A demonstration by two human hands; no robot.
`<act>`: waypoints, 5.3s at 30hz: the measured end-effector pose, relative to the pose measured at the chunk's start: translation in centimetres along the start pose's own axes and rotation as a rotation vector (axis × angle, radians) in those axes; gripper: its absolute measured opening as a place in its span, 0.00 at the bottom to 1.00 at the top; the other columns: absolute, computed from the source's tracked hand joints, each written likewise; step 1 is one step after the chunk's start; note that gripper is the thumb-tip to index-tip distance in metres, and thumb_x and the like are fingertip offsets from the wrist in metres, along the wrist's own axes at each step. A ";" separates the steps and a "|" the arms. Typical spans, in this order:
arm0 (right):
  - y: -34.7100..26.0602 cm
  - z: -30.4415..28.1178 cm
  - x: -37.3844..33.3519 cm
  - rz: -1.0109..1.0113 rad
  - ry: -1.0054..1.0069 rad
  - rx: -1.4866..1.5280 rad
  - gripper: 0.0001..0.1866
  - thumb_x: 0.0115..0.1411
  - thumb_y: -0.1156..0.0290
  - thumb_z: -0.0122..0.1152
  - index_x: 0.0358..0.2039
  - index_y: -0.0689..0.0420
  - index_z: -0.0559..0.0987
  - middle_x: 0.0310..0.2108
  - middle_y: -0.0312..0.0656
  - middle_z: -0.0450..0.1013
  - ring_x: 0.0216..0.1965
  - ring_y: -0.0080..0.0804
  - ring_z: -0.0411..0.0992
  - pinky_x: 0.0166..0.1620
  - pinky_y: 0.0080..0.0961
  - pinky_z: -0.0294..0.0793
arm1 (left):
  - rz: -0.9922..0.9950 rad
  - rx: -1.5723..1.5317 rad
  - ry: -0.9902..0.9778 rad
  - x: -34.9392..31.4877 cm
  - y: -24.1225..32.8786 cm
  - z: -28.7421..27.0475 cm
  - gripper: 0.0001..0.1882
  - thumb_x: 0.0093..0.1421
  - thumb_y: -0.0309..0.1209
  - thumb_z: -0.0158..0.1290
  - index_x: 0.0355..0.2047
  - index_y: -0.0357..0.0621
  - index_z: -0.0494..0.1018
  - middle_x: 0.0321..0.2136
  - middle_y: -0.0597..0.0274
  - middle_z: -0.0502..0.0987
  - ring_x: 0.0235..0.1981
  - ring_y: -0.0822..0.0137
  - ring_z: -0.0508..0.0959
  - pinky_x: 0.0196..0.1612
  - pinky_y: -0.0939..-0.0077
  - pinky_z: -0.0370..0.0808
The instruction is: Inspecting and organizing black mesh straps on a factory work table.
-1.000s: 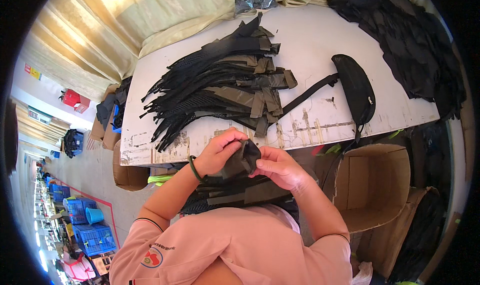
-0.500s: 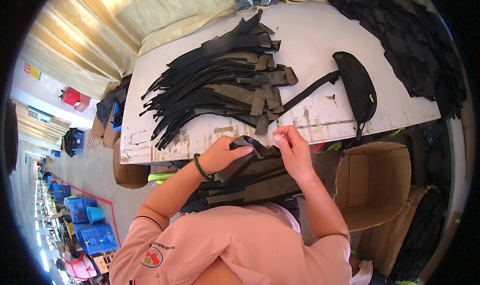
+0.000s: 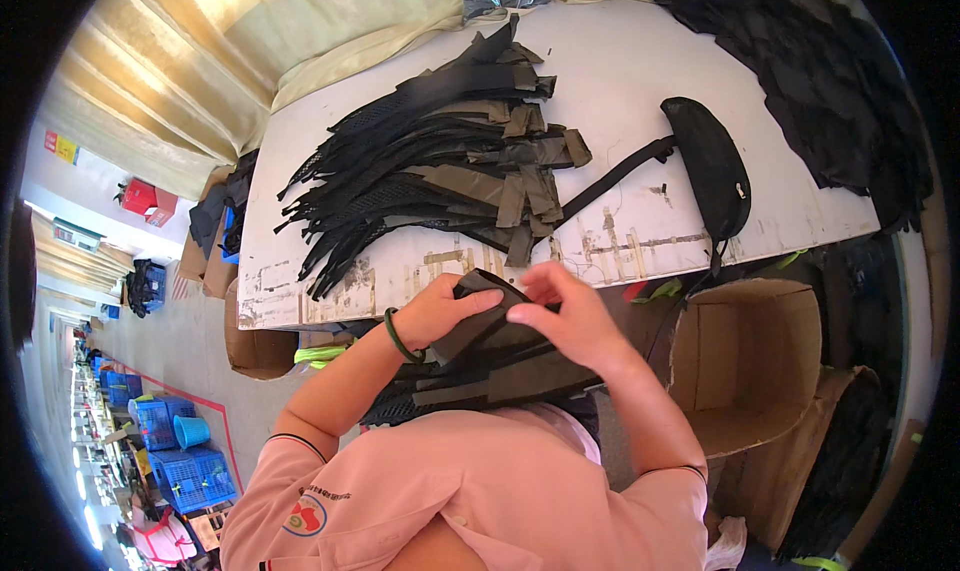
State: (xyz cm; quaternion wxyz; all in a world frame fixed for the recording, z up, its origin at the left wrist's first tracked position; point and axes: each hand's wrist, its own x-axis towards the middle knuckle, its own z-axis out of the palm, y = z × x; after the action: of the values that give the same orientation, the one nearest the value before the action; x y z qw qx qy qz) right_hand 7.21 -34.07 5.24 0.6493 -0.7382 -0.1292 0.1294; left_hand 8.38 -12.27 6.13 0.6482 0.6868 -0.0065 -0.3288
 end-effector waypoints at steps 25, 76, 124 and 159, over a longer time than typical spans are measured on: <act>3.7 -10.2 -2.4 0.221 -0.169 -0.624 0.13 0.50 0.63 0.66 0.28 0.61 0.78 0.21 0.43 0.75 0.25 0.31 0.74 0.31 0.28 0.72 | -0.008 1.117 -0.511 -6.3 -8.0 -5.0 0.25 0.57 0.53 0.53 0.30 0.39 0.73 0.22 0.47 0.75 0.27 0.48 0.77 0.31 0.58 0.72; 3.7 0.2 0.3 0.102 0.220 -0.099 0.09 0.54 0.74 0.58 0.21 0.60 0.70 0.17 0.35 0.65 0.24 0.20 0.64 0.28 0.20 0.65 | 0.812 0.778 0.003 -0.4 -2.2 1.8 0.09 0.52 0.27 0.59 0.26 0.42 0.69 0.25 0.57 0.70 0.28 0.53 0.71 0.31 0.65 0.69; -2.9 -4.2 -1.8 0.062 -0.060 0.115 0.07 0.56 0.76 0.62 0.32 0.58 0.71 0.28 0.29 0.69 0.31 0.13 0.63 0.34 0.14 0.65 | 0.583 1.067 -0.188 -2.1 -2.0 -5.4 0.24 0.52 0.49 0.59 0.35 0.38 0.75 0.25 0.48 0.76 0.30 0.46 0.76 0.34 0.60 0.71; 0.2 -0.7 8.7 -0.139 0.080 -0.374 0.10 0.53 0.75 0.63 0.31 0.60 0.69 0.25 0.45 0.70 0.25 0.37 0.68 0.31 0.28 0.68 | 0.722 0.872 0.451 -3.3 -1.9 -6.4 0.19 0.54 0.29 0.57 0.47 0.43 0.70 0.45 0.51 0.72 0.47 0.49 0.71 0.50 0.61 0.68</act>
State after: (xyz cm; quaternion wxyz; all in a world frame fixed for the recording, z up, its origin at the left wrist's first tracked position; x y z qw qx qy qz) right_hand 15.62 -31.65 4.90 0.5128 -0.8398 -0.1758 0.0289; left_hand 7.94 -4.88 5.49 0.3633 0.8960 -0.2356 0.0982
